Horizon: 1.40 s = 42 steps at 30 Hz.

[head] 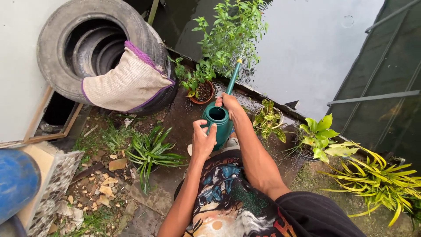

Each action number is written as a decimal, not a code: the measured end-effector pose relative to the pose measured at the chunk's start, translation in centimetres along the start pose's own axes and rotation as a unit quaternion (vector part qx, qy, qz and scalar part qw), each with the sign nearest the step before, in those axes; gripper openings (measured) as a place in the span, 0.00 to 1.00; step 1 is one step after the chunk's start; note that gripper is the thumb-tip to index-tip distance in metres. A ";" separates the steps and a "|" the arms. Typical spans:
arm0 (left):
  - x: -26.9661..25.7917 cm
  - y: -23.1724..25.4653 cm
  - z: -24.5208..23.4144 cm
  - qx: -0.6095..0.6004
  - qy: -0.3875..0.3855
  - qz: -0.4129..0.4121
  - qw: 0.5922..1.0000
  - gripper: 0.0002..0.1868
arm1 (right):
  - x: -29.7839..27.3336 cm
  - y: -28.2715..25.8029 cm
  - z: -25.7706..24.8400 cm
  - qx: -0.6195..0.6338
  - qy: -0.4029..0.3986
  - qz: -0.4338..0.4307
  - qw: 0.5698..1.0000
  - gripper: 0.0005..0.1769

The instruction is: Watering several potted plants in an outdoor area using a green watering can.

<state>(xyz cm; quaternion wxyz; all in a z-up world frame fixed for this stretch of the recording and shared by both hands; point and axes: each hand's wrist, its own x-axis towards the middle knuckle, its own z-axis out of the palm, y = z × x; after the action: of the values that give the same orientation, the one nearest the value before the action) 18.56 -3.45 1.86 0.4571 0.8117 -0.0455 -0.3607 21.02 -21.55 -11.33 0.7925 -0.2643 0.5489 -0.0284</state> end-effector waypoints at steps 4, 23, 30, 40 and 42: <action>0.2 1.5 0.1 0.052 -0.017 0.028 0.998 0.20 | -0.2 -1.5 -0.3 0.018 -0.015 0.007 1.000 0.18; 0.2 -0.3 -1.4 0.100 -0.028 -0.073 0.992 0.33 | 6.6 5.6 1.8 -0.099 -0.013 0.062 0.993 0.18; -1.5 1.2 -2.6 0.063 -0.038 -0.111 0.991 0.40 | 8.6 8.8 3.4 -0.141 -0.046 0.080 0.986 0.20; -1.9 0.4 -2.7 0.085 -0.039 -0.092 0.991 0.36 | 5.7 8.4 2.5 -0.106 -0.027 0.089 0.990 0.17; -1.1 -0.2 -2.4 0.095 -0.019 -0.055 0.994 0.33 | 5.6 7.2 1.9 -0.065 -0.007 0.076 0.995 0.18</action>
<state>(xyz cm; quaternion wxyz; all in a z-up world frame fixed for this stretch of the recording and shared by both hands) 19.22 -1.20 3.11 0.3568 0.8455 -0.0435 -0.3948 23.13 -16.57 -18.87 0.7777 -0.2727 0.5622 0.0698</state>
